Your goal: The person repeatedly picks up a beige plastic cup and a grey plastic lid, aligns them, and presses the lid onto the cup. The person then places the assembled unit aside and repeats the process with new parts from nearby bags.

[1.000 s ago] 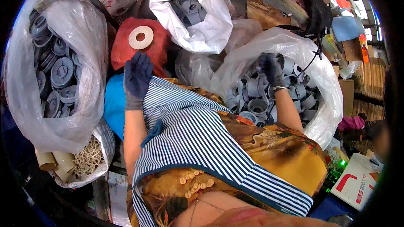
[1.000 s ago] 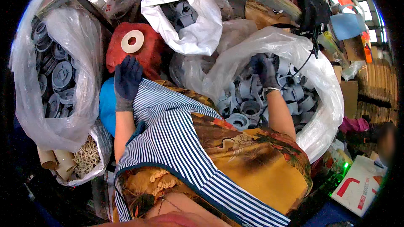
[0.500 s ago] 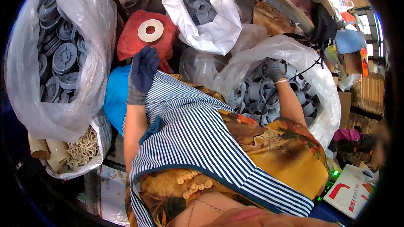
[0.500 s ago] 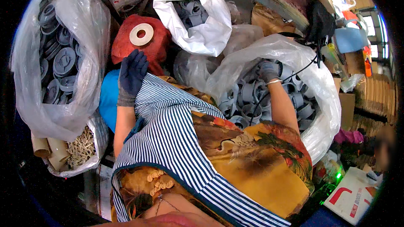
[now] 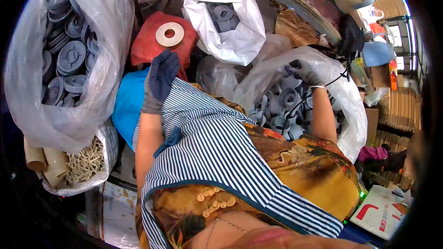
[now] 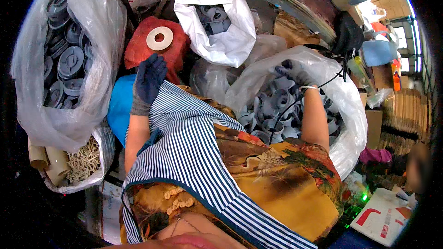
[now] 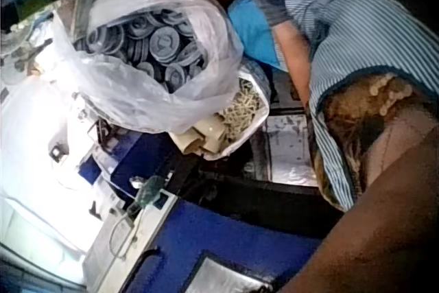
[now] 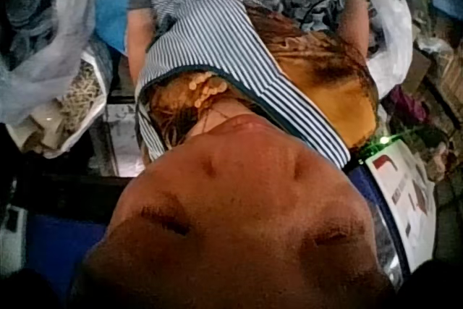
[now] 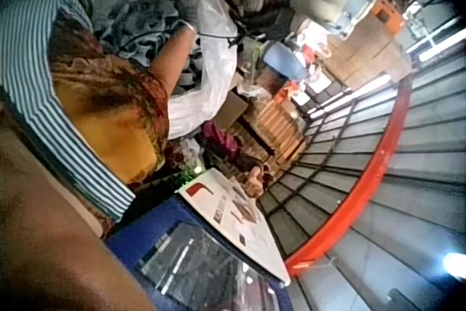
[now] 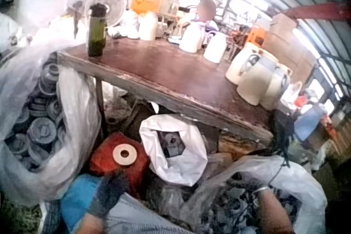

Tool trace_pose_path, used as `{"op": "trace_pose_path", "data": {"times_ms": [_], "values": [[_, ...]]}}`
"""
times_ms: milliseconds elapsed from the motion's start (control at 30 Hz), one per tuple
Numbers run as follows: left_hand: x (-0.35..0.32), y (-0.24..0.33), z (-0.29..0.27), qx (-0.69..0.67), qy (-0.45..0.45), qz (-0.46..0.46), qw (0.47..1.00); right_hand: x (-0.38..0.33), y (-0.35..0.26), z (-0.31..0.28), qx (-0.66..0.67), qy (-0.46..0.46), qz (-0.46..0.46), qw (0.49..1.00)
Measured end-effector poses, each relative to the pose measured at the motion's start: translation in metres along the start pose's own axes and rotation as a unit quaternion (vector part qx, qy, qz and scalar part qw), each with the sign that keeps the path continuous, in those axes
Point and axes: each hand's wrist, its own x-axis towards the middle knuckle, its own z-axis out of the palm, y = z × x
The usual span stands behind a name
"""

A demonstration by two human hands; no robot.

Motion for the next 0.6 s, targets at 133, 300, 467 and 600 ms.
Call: {"op": "trace_pose_path", "data": {"times_ms": [133, 300, 467, 600], "values": [[0.000, 0.000, -0.003, -0.033, -0.001, -0.025, 0.999, 0.025, 0.098, 0.056, 0.101, 0.155, 0.051, 0.981], [0.004, -0.002, 0.000, -0.029, 0.004, -0.023, 0.999, -0.005, 0.114, 0.066, 0.064, 0.250, 0.099, 0.961], [0.007, -0.005, 0.001, -0.028, -0.004, -0.027, 0.999, -0.003, 0.149, 0.074, 0.016, 0.223, 0.138, 0.965], [0.004, -0.003, 0.002, -0.028, -0.016, -0.027, 0.999, -0.004, 0.110, 0.049, -0.197, 0.118, 0.181, 0.956]]}}
